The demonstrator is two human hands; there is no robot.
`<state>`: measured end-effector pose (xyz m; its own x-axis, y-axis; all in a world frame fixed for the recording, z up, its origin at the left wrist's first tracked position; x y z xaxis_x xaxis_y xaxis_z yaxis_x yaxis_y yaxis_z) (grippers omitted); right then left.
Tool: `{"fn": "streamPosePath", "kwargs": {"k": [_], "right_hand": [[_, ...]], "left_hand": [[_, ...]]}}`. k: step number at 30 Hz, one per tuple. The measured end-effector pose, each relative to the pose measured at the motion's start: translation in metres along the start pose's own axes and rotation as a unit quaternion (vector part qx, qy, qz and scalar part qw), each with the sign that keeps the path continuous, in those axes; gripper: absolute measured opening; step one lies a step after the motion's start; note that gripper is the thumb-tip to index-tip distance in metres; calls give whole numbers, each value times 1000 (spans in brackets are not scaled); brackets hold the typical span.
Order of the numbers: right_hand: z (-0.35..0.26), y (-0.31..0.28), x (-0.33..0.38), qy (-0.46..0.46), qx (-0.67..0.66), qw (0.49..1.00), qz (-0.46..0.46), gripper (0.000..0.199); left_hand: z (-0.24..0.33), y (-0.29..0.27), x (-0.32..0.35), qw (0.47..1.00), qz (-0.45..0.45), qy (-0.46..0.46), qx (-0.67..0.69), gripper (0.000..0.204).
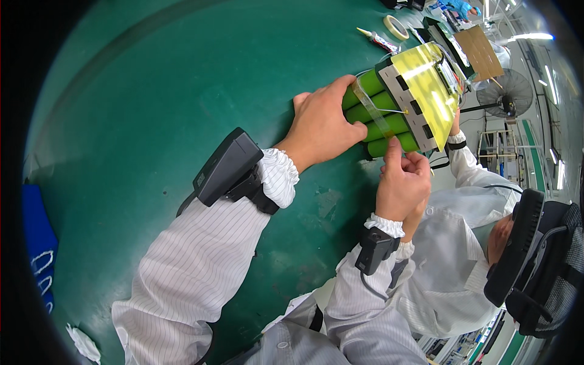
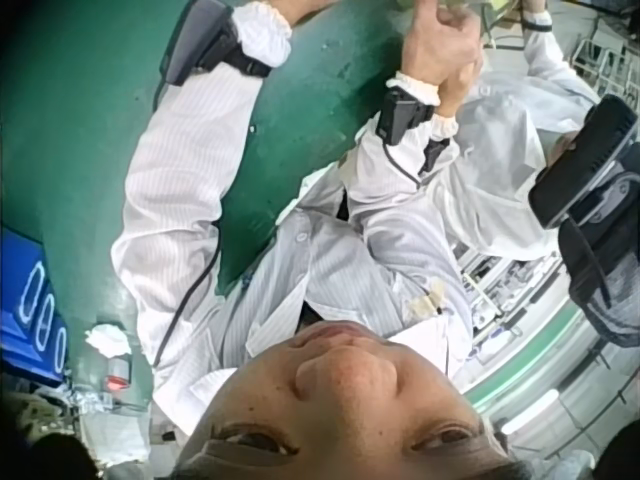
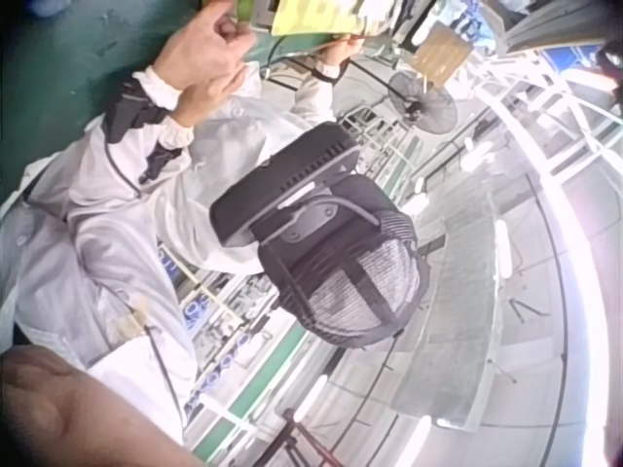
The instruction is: Assembling, wiring, and taping large rechargeable battery packs at a manufacturing workstation.
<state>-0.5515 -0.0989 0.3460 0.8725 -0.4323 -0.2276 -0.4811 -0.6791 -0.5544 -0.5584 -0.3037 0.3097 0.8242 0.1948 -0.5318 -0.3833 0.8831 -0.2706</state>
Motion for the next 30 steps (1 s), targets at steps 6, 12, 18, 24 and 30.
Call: {"fn": "streamPosePath", "kwargs": {"k": [6,12,18,24,30], "right_hand": [[-3,-3,-2,-10,11,1000,10,37],[-6,-4,-3,-15,26,999,18,35],[-9,-5,-1,7,7,1000,0,34],[-4,-5,-1,13,-2,1000,-5,34],[-3,-4,-3,5,25,1000,-7,38]], "left_hand": [[2,3,-2,1000,1,1,6,66],[2,2,-2,1000,4,3,6,66],[2,1,-2,1000,1,5,4,65],[3,2,-1,1000,0,7,3,65],[2,-1,0,1000,-1,6,1,65]]}}
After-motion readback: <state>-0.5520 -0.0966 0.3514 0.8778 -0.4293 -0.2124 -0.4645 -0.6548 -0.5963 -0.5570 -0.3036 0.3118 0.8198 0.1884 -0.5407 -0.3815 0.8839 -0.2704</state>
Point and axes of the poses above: each hand's wrist, its own x-axis away from the middle knuckle, its own y-axis out of the palm, z = x × y, the point moved 8 cm from there along -x, towards the middle knuckle, and after that the axes turned 15 degrees about y, right-handed, at the moved point
